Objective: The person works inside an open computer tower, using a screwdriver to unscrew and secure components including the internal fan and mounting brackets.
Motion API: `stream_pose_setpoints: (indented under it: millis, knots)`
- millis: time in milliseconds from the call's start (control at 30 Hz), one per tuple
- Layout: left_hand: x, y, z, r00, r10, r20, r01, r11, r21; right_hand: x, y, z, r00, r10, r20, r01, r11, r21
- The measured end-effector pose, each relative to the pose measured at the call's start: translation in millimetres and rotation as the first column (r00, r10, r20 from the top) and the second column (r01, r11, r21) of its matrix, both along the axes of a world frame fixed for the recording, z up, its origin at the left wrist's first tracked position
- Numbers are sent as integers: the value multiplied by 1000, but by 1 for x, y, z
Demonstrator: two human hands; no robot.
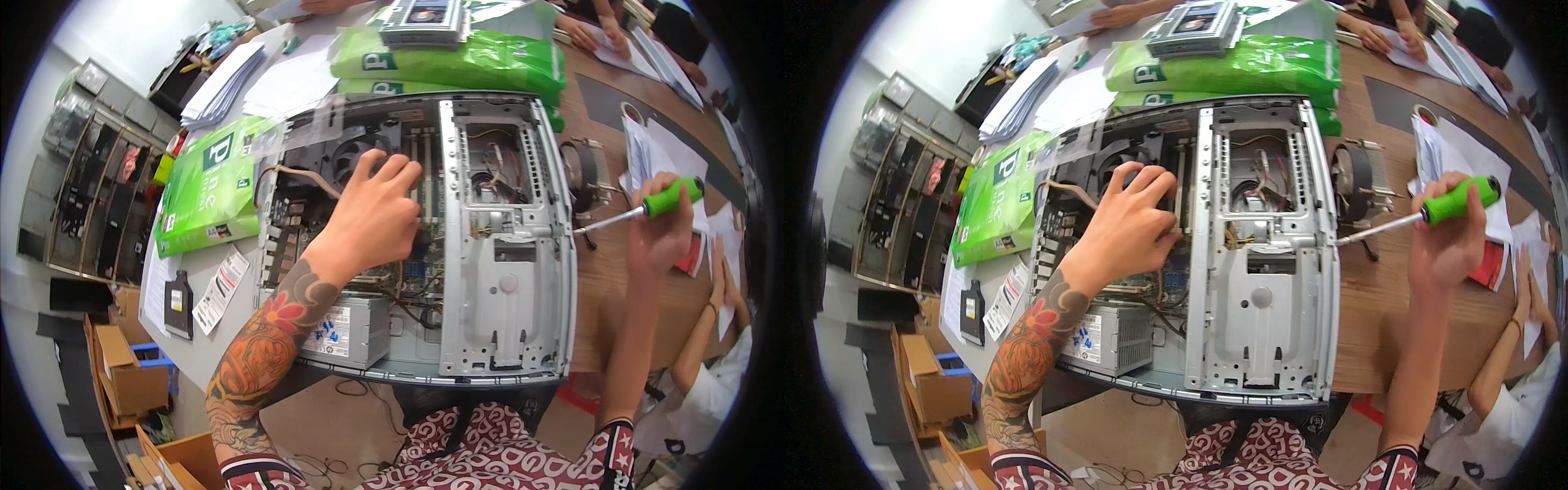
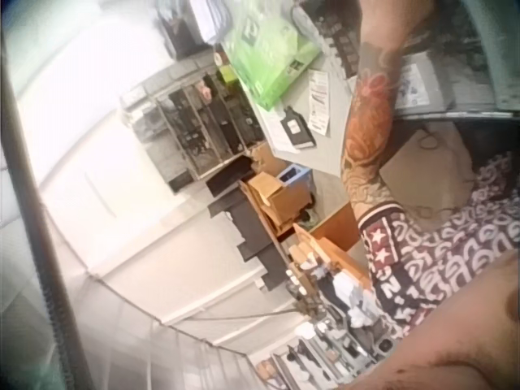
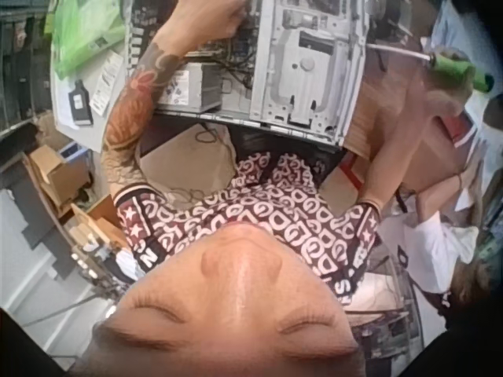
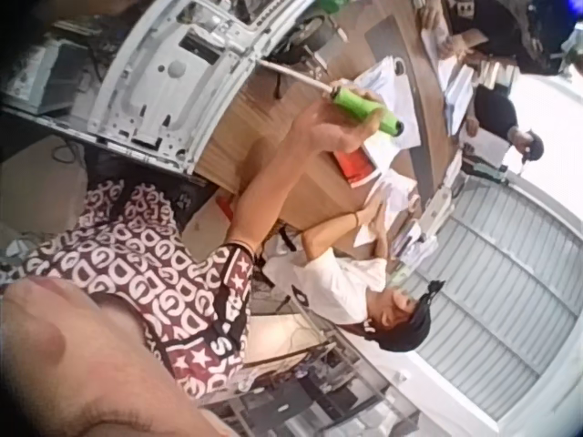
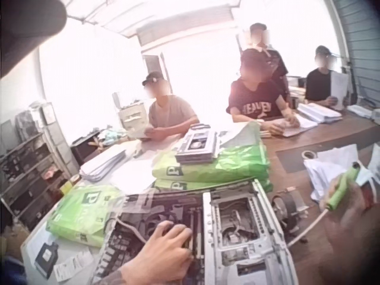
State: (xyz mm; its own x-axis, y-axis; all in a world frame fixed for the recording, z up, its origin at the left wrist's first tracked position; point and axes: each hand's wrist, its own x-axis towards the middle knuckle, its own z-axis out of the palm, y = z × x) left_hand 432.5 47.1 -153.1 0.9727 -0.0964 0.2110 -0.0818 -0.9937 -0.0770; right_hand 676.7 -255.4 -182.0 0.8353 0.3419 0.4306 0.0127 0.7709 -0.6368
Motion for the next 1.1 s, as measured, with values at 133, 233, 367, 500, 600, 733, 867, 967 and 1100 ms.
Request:
stream_pose_setpoints:
  millis: [133,233,367,500,600,733,867,967,1100]
  knots:
    - [3,-6,9,999,14,30,-11,997,-81,-4,1,1,1000,13,-21,-13,1000,19]
    - [7,-7,4,1000,8,15,-7,999,-39,-9,8,0,998,-40,-45,40,999,14]
    - [10,-8,4,998,53,-42,-53,999,-8,-22,15,5,997,-31,-69,30,999,-12]
    - [22,-11,19,968,80,-239,-54,992,113,-26,17,8,997,9,-75,-21,986,-167]
    - [16,-4,8,988,16,-151,-20,999,-28,-25,17,5,995,-42,-90,22,977,-214]
    - [16,-7,8,987,17,-159,-6,998,68,-23,15,11,994,-29,-110,9,983,-182]
    - [18,-13,16,982,15,-187,-8,999,38,-24,9,20,993,-47,-106,28,984,-177]
    - [18,-24,18,967,42,-250,-35,999,32,-15,6,16,990,-63,-124,49,992,-115]
    - [17,-27,20,941,96,-324,-74,994,82,-2,3,16,968,-135,-214,137,991,-5]
